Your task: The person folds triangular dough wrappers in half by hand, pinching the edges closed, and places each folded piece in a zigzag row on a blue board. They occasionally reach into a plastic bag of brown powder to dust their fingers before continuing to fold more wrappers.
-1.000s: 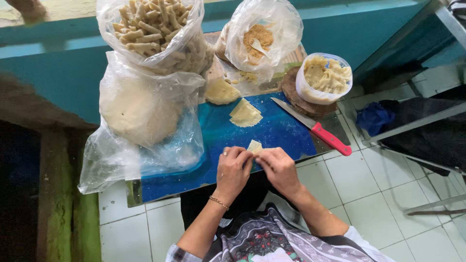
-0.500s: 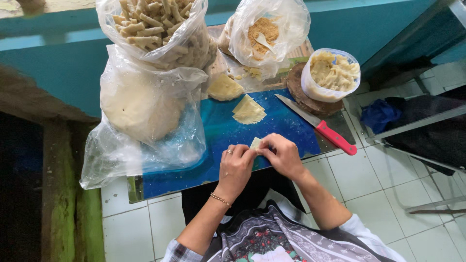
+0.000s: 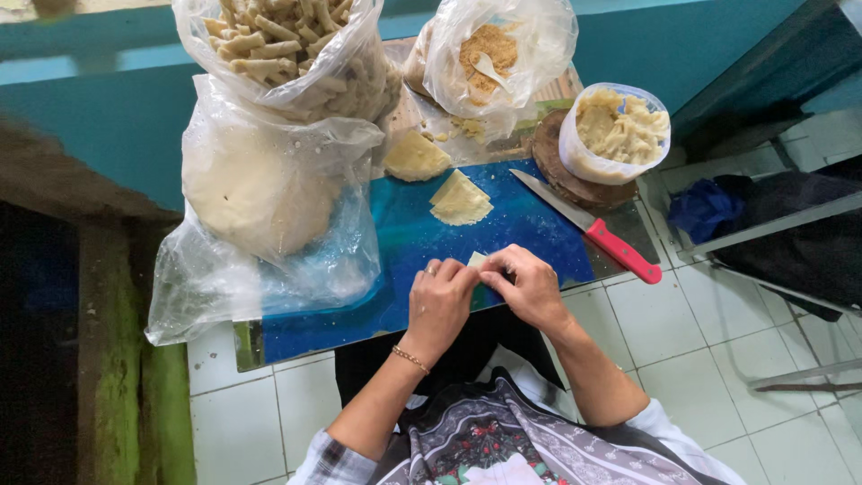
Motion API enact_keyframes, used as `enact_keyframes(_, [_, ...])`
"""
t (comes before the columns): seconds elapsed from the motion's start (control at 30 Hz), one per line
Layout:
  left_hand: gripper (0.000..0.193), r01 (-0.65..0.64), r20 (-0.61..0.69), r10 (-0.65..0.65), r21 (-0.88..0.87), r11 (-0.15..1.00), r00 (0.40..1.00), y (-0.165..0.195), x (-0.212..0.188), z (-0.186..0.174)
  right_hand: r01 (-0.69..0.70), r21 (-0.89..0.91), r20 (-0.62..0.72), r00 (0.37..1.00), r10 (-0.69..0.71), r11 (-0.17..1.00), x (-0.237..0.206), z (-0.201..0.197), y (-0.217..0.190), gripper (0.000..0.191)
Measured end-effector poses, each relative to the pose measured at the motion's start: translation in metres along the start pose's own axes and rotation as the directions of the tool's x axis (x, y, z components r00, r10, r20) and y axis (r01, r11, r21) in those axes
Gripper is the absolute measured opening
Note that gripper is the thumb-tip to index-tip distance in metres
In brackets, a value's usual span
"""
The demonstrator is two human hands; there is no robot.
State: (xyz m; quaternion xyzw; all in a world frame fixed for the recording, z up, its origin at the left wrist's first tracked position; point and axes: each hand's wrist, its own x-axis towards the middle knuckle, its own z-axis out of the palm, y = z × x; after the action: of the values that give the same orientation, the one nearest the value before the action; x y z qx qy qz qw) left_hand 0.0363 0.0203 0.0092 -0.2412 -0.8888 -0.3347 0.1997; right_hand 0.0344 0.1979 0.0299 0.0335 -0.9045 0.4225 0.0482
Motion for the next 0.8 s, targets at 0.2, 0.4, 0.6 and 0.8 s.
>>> enact_keyframes(0.2, [0.012, 0.163, 0.115, -0.15, -0.109, 0.981, 0.982, -0.015, 0.023, 0.007, 0.451, -0.357, -0.098, 0.853, -0.513, 0.818, -0.013, 0.003, 0.0, 0.015])
enact_keyframes(0.4, [0.008, -0.021, -0.066, 0.016, -0.063, 0.998, 0.998, -0.004, 0.013, 0.006, 0.393, -0.381, -0.118, 0.877, -0.466, 0.837, -0.003, 0.006, 0.006, 0.012])
enact_keyframes(0.6, [0.005, 0.033, 0.046, -0.033, 0.008, 0.999, 0.998, -0.008, 0.013, 0.004, 0.45, -0.491, -0.061, 0.836, -0.545, 0.746, -0.007, 0.002, 0.0, 0.018])
enact_keyframes(0.8, [0.007, 0.169, 0.123, -0.16, -0.068, 0.983, 0.98, -0.018, 0.025, 0.005, 0.461, -0.428, -0.007, 0.858, -0.513, 0.777, 0.008, -0.005, -0.005, 0.009])
